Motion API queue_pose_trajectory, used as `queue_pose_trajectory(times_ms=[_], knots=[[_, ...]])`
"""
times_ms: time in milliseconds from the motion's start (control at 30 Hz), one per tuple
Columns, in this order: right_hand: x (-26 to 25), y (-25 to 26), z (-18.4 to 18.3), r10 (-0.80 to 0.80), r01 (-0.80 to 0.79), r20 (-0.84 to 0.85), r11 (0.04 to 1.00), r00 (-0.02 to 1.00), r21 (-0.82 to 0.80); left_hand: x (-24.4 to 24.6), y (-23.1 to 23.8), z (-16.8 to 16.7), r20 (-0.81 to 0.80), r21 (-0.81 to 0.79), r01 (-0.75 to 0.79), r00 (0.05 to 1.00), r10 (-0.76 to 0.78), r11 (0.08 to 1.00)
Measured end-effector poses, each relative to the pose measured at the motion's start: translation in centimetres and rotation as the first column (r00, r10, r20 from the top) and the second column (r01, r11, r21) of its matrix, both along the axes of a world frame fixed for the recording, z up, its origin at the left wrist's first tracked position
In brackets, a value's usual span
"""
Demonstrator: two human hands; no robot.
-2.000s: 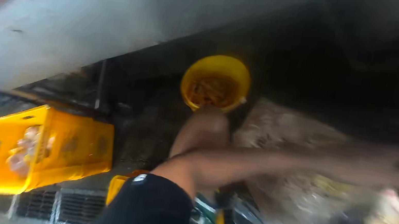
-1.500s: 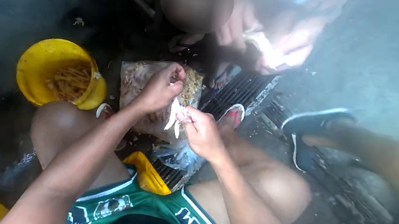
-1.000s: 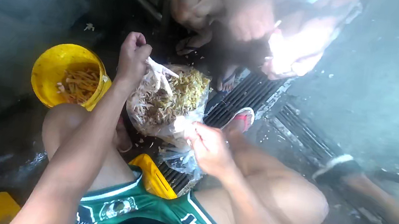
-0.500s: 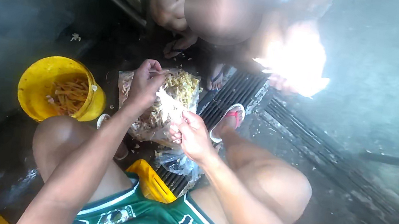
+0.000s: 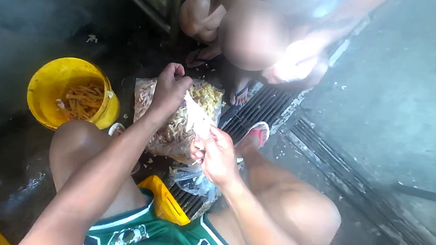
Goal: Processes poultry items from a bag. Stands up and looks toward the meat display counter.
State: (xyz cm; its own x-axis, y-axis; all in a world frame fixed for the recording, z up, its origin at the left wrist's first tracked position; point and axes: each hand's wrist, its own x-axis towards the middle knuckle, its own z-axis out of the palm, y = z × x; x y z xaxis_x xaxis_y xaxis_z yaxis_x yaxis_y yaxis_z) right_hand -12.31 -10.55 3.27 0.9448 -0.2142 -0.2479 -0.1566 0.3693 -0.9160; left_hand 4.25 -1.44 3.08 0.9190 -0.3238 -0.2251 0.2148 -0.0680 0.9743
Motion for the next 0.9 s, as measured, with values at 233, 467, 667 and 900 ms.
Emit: queue_pose_trajectory(times_ms=[233,467,667,900], knots=[[0.3,-1.5,-1.2,0.002,-0.005,0.065,0.999,0.998,0.038,-3.3,-0.3,0.3,-0.271,-0.276,0.027,0.957,-0.105,0.961],[0.7,-1.0,-0.7,0.004,0.012,0.032,0.872,0.999,-0.489,-3.6,-0.6,1.2,-0.521,-0.328,-0.149,0.852,-0.047,0.933],[1.0,-0.9,-1.3,-0.029,0.088,0.128,0.869,0.991,-0.486,-4.6,-0.5,0.8,-0.389,-0.301,-0.095,0.921,-0.031,0.949],[1.2,-1.0,-0.6,0.095,-0.059,0.085,0.930,0.992,-0.362,-2.5,-0.5,1.2,-0.204,-0.005,-0.085,0.975,0.082,0.996]])
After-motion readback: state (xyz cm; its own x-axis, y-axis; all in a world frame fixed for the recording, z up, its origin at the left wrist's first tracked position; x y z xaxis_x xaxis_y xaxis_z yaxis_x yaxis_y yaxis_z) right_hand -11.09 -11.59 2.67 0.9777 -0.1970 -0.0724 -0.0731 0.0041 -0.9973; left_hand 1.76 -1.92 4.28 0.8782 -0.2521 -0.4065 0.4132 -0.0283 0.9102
